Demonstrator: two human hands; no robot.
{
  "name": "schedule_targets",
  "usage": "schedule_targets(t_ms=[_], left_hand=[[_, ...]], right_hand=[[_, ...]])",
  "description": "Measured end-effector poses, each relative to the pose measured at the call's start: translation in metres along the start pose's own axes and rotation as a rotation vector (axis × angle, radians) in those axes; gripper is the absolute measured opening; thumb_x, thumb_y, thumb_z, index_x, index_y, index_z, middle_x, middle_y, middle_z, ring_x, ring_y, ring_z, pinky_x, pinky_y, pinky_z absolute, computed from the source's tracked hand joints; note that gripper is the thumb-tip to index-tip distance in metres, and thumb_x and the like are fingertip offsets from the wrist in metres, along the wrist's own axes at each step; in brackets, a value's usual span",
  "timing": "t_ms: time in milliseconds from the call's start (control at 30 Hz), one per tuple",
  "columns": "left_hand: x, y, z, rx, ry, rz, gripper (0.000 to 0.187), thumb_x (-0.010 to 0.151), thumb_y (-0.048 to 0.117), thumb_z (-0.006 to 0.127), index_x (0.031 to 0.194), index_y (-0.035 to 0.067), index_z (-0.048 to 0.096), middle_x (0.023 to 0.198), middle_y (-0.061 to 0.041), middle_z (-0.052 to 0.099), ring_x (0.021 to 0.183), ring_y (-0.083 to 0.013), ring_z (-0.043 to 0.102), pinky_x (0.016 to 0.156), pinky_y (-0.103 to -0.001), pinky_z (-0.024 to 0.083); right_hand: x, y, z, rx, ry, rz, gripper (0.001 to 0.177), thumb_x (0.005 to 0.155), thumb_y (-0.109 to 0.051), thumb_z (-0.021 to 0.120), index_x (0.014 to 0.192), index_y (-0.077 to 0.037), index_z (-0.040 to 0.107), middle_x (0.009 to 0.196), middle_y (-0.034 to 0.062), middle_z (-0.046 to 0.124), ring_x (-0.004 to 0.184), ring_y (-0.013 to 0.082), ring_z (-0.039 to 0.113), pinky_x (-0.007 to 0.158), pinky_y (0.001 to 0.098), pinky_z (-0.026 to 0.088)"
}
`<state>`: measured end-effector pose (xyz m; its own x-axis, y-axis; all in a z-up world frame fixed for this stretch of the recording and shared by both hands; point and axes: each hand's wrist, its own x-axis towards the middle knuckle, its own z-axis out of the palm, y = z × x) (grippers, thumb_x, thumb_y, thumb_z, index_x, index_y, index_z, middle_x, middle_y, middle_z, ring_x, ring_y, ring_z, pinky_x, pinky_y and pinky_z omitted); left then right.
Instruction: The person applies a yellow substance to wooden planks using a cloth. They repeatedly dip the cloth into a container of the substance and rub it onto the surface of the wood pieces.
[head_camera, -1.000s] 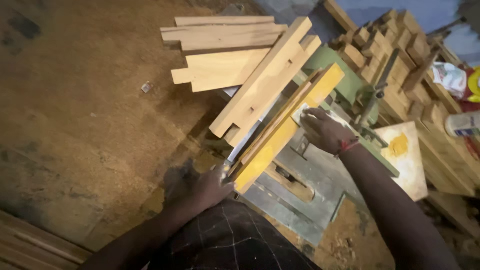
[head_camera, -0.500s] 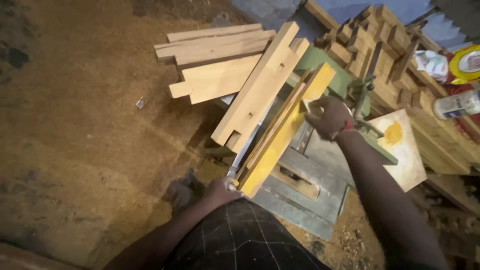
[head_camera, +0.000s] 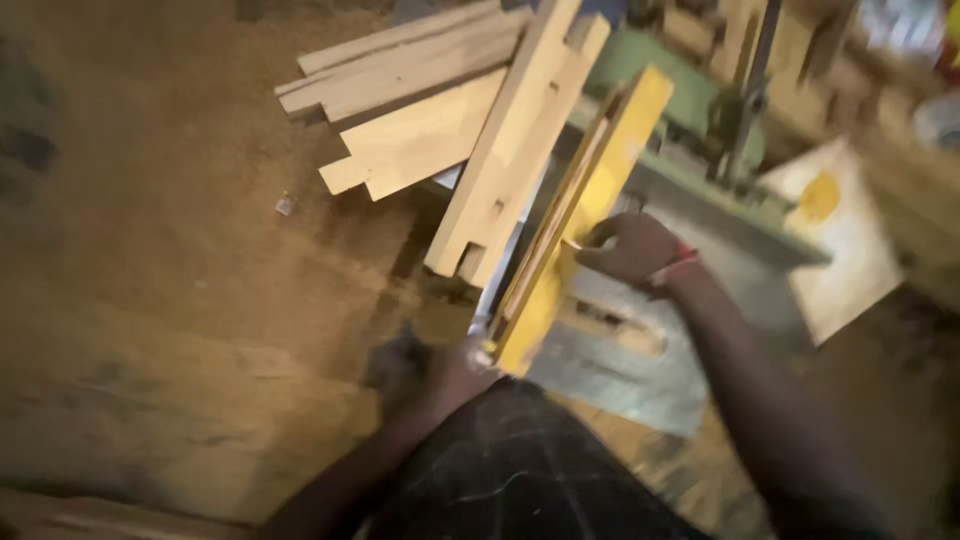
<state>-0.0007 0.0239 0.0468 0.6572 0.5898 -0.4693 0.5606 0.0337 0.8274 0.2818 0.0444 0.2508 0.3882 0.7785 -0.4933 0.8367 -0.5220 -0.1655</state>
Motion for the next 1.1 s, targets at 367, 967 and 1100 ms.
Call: schedule_targets(t_ms=[367,967,1100], left_hand=[[0.033,0.078,-0.038,0.358,0.238,0.524,0.032,0.099,0.022,0.057,0.126,0.005,0.060,0.111,-0.024,0.066,0.105,-0.0450,0.063,0.089,-0.057,0.051],[0.080,0.131,-0.026,0.654,0.213,0.501,0.032,0.098,0.037,0.060,0.105,0.006,0.067,0.099,-0.019,0.068,0.095,-0.0411,0.065,0.082,-0.054,0.051],[0.022,0.090,-0.018,0.532,0.254,0.268,0.033,0.095,0.042,0.061,0.102,0.009,0.067,0.099,-0.017,0.068,0.096,-0.0393,0.066,0.082,-0.053,0.052]], right_hand=[[-0.078,0.085,0.077,0.605,0.015,0.337,0.057,0.090,-0.036,0.069,0.139,-0.005,0.066,0.094,0.0209,0.074,0.075,0.0319,0.071,0.066,0.0434,0.058],[-0.074,0.160,0.163,1.155,0.292,-0.092,0.035,0.097,-0.028,0.068,0.116,0.001,0.075,0.095,0.0073,0.074,0.085,0.0127,0.064,0.072,0.0288,0.053],[-0.046,0.163,0.132,1.298,0.272,-0.044,0.040,0.092,-0.027,0.068,0.124,-0.002,0.069,0.102,0.0073,0.074,0.089,0.0166,0.069,0.078,0.0338,0.059]])
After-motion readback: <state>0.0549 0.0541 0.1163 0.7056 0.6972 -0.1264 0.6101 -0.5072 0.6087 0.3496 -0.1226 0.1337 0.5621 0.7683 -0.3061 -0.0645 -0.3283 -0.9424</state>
